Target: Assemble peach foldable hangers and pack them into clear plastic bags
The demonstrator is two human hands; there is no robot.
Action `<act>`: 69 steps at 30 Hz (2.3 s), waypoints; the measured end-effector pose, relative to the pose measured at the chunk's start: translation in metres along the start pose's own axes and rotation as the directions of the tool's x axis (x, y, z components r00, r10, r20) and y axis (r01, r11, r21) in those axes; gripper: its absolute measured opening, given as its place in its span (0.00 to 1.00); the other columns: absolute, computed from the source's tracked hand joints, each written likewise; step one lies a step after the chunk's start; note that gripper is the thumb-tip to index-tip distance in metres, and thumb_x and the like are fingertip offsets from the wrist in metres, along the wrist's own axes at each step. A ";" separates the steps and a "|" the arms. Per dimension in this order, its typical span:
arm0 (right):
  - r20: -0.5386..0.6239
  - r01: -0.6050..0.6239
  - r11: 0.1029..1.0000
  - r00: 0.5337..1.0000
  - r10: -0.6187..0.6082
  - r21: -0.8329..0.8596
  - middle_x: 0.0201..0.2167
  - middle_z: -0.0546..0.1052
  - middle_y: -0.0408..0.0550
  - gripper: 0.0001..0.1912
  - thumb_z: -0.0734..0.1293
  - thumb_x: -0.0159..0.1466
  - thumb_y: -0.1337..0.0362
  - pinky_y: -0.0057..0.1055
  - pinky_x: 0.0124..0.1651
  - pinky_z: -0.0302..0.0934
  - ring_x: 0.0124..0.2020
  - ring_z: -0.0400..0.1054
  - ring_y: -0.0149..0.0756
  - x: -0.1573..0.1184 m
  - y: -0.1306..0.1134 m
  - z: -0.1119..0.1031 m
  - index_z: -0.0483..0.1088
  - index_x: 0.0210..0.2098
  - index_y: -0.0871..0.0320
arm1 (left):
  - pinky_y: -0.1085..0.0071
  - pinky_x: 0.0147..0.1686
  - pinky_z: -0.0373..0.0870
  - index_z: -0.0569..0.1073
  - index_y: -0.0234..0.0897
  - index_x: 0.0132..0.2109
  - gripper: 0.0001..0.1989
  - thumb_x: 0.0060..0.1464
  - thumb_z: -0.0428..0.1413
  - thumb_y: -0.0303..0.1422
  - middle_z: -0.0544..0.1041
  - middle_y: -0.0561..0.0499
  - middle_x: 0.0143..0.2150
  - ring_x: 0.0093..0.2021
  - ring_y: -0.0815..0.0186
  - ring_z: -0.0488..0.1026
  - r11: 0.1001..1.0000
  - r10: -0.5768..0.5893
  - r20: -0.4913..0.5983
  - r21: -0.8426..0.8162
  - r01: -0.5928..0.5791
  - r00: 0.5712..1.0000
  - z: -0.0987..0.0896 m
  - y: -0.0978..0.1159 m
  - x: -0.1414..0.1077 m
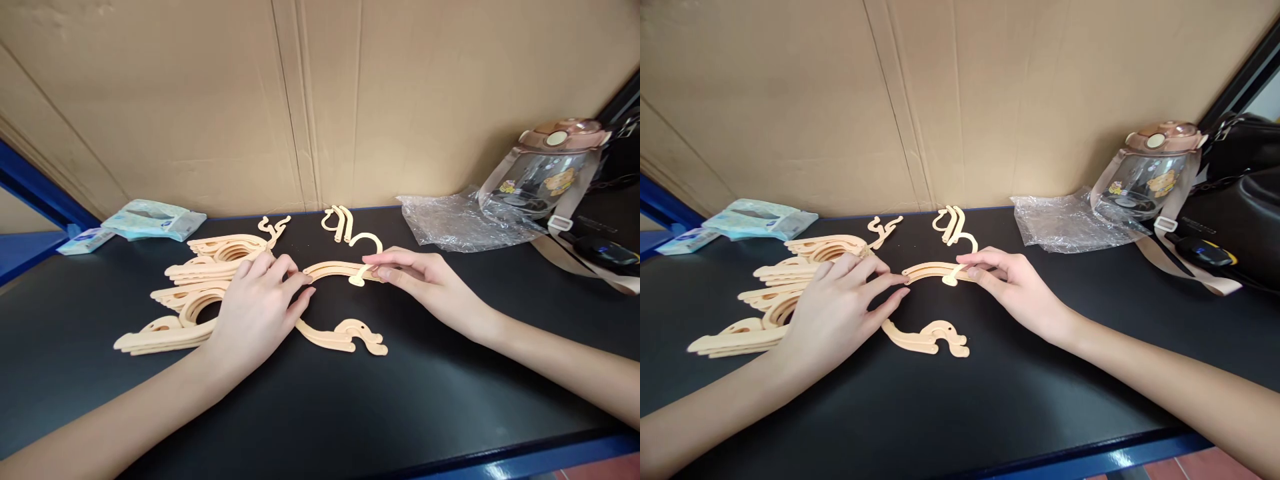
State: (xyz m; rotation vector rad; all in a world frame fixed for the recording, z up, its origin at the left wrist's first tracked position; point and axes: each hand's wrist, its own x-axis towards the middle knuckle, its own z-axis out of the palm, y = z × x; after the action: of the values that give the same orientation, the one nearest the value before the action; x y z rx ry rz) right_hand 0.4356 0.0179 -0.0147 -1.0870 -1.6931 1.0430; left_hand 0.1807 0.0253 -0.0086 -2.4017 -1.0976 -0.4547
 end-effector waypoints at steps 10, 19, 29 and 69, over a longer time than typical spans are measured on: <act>0.018 0.056 0.998 0.998 -0.056 0.005 0.41 0.74 0.48 0.13 0.64 0.66 0.59 0.34 0.48 0.67 0.41 0.72 0.34 -0.002 0.001 0.002 0.74 0.46 0.57 | 0.64 0.35 0.59 0.69 0.38 0.34 0.07 0.62 0.51 0.32 0.74 0.52 0.29 0.33 0.60 0.68 0.989 -0.020 0.097 -0.145 0.034 0.995 -0.004 0.007 -0.001; -0.175 0.084 0.996 0.981 -0.088 -0.027 0.41 0.76 0.46 0.12 0.65 0.65 0.57 0.33 0.41 0.66 0.38 0.70 0.34 -0.001 -0.002 -0.001 0.75 0.45 0.54 | 0.71 0.35 0.65 0.65 0.41 0.43 0.02 0.63 0.52 0.33 0.70 0.53 0.40 0.37 0.67 0.69 0.726 -0.394 0.040 -0.600 0.337 0.918 -0.010 0.009 0.001; -0.092 0.019 0.999 0.996 -0.016 0.028 0.36 0.76 0.46 0.14 0.65 0.64 0.55 0.33 0.40 0.67 0.37 0.70 0.34 -0.001 -0.005 0.002 0.75 0.43 0.55 | 0.72 0.33 0.75 0.72 0.39 0.41 0.08 0.55 0.59 0.36 0.72 0.53 0.35 0.35 0.67 0.74 -0.115 -0.519 0.360 -0.928 0.354 0.775 -0.025 0.010 0.011; 0.137 -0.164 0.934 0.983 0.125 0.317 0.31 0.72 0.41 0.06 0.71 0.59 0.63 0.26 0.36 0.61 0.33 0.65 0.28 0.003 -0.002 0.006 0.71 0.33 0.57 | 0.75 0.24 0.59 0.69 0.39 0.35 0.10 0.62 0.47 0.37 0.69 0.55 0.31 0.31 0.68 0.67 0.567 -0.098 0.474 -0.696 0.441 0.875 -0.016 0.033 -0.002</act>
State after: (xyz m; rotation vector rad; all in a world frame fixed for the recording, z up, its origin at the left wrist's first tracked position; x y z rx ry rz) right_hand 0.4288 0.0195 -0.0143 -0.9585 -1.4742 1.4484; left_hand 0.2034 -0.0039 -0.0050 -3.2067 -1.7617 -0.7118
